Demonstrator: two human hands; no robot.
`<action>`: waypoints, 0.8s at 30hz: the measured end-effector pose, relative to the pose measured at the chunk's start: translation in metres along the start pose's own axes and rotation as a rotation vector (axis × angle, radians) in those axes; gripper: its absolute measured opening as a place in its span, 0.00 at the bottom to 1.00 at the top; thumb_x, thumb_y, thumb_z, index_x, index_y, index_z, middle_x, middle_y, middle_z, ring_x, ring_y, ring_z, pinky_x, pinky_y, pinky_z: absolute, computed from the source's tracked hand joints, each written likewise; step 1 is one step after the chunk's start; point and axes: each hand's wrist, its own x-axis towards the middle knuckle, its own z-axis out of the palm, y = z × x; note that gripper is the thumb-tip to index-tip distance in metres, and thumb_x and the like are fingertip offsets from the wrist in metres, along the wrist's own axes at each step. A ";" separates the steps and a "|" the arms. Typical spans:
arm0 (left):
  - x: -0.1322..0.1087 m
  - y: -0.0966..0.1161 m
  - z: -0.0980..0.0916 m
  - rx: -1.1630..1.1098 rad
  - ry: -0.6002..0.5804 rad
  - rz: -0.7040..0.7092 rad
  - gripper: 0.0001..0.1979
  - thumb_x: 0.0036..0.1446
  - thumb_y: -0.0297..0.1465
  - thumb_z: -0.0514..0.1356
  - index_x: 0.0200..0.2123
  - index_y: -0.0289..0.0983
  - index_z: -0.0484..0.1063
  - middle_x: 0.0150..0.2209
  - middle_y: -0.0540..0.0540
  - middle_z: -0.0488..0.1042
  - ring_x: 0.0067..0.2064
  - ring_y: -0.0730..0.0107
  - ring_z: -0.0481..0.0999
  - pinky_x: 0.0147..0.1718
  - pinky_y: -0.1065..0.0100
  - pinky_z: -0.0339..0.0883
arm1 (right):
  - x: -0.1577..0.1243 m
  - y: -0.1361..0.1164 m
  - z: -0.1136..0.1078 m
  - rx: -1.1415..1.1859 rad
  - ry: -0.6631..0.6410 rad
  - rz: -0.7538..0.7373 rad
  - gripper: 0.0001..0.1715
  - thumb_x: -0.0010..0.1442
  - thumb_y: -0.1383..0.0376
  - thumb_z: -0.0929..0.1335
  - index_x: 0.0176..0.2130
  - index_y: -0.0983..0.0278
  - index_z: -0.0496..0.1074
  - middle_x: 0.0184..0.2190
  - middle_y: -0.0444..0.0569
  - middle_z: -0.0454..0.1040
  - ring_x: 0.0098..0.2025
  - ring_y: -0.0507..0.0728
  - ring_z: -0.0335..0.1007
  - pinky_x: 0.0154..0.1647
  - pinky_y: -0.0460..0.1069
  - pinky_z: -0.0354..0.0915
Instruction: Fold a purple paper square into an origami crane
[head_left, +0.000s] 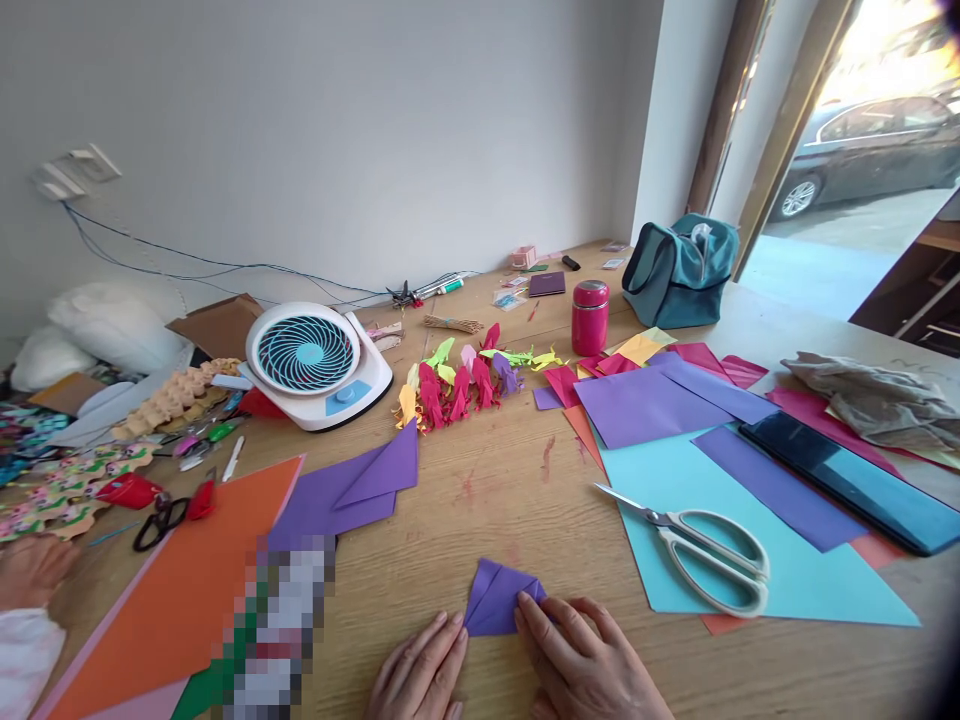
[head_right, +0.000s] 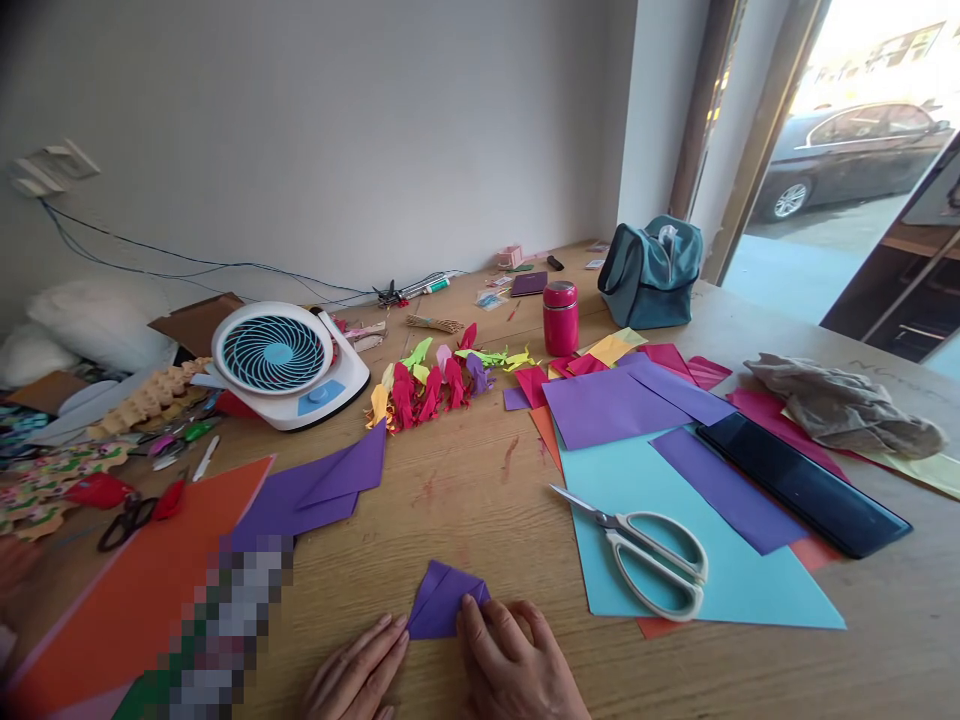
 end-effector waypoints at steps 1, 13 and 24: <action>0.002 -0.001 -0.002 0.011 0.021 0.023 0.23 0.68 0.29 0.47 0.61 0.37 0.69 0.55 0.44 0.78 0.58 0.64 0.74 0.54 0.66 0.67 | 0.000 -0.001 -0.001 -0.004 -0.008 -0.002 0.23 0.62 0.49 0.68 0.46 0.63 0.79 0.50 0.44 0.80 0.48 0.60 0.65 0.46 0.54 0.60; 0.035 0.018 -0.019 -0.016 -0.010 0.039 0.23 0.68 0.36 0.52 0.63 0.39 0.68 0.59 0.44 0.73 0.60 0.59 0.67 0.60 0.59 0.57 | 0.010 -0.005 -0.019 0.017 -0.065 0.019 0.24 0.61 0.51 0.70 0.48 0.65 0.79 0.50 0.46 0.80 0.49 0.59 0.66 0.49 0.54 0.59; 0.065 0.046 -0.039 -0.323 -0.220 -0.120 0.21 0.67 0.31 0.56 0.62 0.37 0.65 0.53 0.45 0.75 0.51 0.61 0.72 0.56 0.58 0.63 | 0.007 -0.007 -0.025 0.021 -0.139 0.029 0.22 0.64 0.55 0.69 0.53 0.64 0.76 0.54 0.46 0.78 0.52 0.59 0.66 0.52 0.55 0.58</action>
